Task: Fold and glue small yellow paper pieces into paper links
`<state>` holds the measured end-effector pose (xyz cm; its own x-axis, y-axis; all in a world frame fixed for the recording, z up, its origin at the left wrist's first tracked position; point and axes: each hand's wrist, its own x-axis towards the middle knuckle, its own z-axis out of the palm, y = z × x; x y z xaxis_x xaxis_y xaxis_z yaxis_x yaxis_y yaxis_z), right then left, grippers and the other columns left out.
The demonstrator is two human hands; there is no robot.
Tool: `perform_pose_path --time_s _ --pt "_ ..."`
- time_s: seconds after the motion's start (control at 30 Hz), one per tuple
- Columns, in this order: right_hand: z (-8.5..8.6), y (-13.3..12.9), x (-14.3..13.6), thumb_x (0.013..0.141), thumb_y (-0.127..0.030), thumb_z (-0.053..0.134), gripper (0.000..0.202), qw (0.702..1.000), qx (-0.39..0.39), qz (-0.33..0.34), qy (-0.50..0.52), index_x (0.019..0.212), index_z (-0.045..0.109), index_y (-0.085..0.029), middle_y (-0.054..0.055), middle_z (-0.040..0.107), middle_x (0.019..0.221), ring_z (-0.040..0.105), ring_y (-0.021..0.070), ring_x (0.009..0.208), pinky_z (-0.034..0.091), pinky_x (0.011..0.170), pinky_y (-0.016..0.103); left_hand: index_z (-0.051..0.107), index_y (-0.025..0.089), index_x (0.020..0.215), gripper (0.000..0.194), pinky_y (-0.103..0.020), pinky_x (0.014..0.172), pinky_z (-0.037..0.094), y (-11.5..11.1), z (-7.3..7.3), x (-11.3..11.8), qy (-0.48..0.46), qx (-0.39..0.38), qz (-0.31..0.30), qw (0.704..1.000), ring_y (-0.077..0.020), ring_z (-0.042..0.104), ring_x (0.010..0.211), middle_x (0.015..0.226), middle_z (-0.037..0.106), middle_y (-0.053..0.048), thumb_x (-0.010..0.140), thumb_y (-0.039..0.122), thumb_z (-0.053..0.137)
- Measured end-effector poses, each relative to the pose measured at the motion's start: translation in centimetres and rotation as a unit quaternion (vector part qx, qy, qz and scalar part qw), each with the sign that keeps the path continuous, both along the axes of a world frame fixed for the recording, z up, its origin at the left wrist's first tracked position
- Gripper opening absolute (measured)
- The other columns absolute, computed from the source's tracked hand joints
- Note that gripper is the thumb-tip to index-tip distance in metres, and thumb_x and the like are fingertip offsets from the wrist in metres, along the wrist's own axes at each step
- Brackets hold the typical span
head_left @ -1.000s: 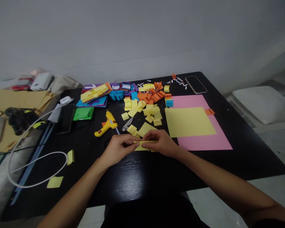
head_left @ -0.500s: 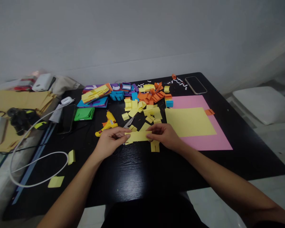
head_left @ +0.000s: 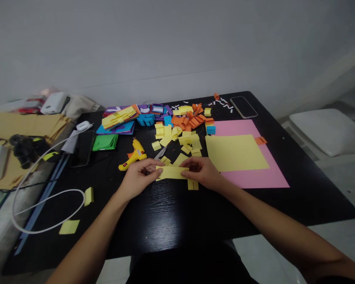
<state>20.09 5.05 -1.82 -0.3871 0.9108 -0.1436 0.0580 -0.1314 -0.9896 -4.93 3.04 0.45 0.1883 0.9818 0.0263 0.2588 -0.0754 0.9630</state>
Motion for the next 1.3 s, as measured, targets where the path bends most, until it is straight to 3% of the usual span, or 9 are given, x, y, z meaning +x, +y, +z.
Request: perform_pose_path --time_s 0.2,0.3,0.4,0.57,0.73,1.17,1.3 --pt "0.0 -1.2 -0.7 0.072 -0.030 0.082 0.022 1.000 0.018 0.024 -0.007 0.090 0.076 -0.018 0.004 0.077 0.086 0.073 0.0185 0.080 0.058 0.075 0.031 0.079 0.017 0.098 0.018 -0.019 0.053 0.044 -1.0 -0.5 1.7 0.078 0.043 -0.050 0.995 -0.0105 0.058 0.057 0.065 0.068 0.000 0.086 0.028 0.072" --pt "0.2 -1.7 -1.0 0.074 -0.032 0.083 0.022 0.999 0.012 0.029 -0.010 0.090 0.076 -0.018 0.004 0.076 0.082 0.072 0.0190 0.078 0.058 0.070 0.031 0.076 0.017 0.097 0.015 -0.020 0.055 0.046 -1.5 -0.6 2.4 0.094 0.045 -0.066 0.992 -0.0116 0.063 0.062 0.079 0.075 -0.002 0.086 0.027 0.072" --pt "0.3 -1.9 -1.1 0.075 -0.034 0.083 0.022 0.999 0.008 0.026 -0.018 0.088 0.077 -0.018 0.003 0.075 0.079 0.072 0.0191 0.077 0.058 0.068 0.030 0.073 0.017 0.098 0.016 -0.021 0.062 0.050 -1.6 -0.5 2.7 0.080 0.035 -0.072 0.994 -0.0144 0.069 0.072 0.089 0.078 -0.004 0.086 0.026 0.073" --pt "0.3 -1.1 -0.7 0.071 -0.032 0.084 0.022 1.000 0.005 0.011 -0.013 0.084 0.075 -0.017 0.004 0.076 0.082 0.072 0.0185 0.078 0.058 0.075 0.033 0.070 0.016 0.093 0.014 -0.019 0.056 0.046 -0.9 -0.2 1.9 0.037 0.004 -0.045 0.998 -0.0108 0.061 0.062 0.069 0.067 0.001 0.083 0.025 0.075" --pt "0.1 -0.3 -0.3 0.069 -0.033 0.085 0.025 1.000 0.002 -0.002 -0.015 0.085 0.075 -0.018 0.004 0.077 0.086 0.072 0.0191 0.083 0.058 0.080 0.035 0.068 0.014 0.092 0.020 -0.021 0.061 0.049 -0.3 -0.1 1.2 -0.042 -0.027 -0.027 0.998 -0.0103 0.061 0.063 0.071 0.065 0.000 0.080 0.025 0.079" --pt "0.2 -1.3 -0.9 0.067 -0.036 0.088 0.030 0.993 -0.048 0.108 0.028 0.083 0.071 -0.017 -0.001 0.070 0.074 0.064 0.0133 0.068 0.052 0.068 0.028 0.065 0.017 0.103 0.022 -0.023 0.069 0.053 -1.1 -0.9 2.0 -0.064 -0.007 -0.026 0.998 -0.0121 0.067 0.073 0.083 0.072 -0.003 0.087 0.026 0.076" --pt "0.5 -1.5 -1.0 0.071 -0.046 0.086 0.034 0.994 -0.050 0.097 0.024 0.078 0.069 -0.017 -0.001 0.068 0.073 0.061 0.0130 0.066 0.048 0.064 0.026 0.063 0.017 0.107 0.025 -0.023 0.068 0.052 -1.6 -0.9 2.9 -0.080 -0.013 -0.033 0.996 -0.0118 0.064 0.071 0.079 0.067 0.000 0.089 0.029 0.074"
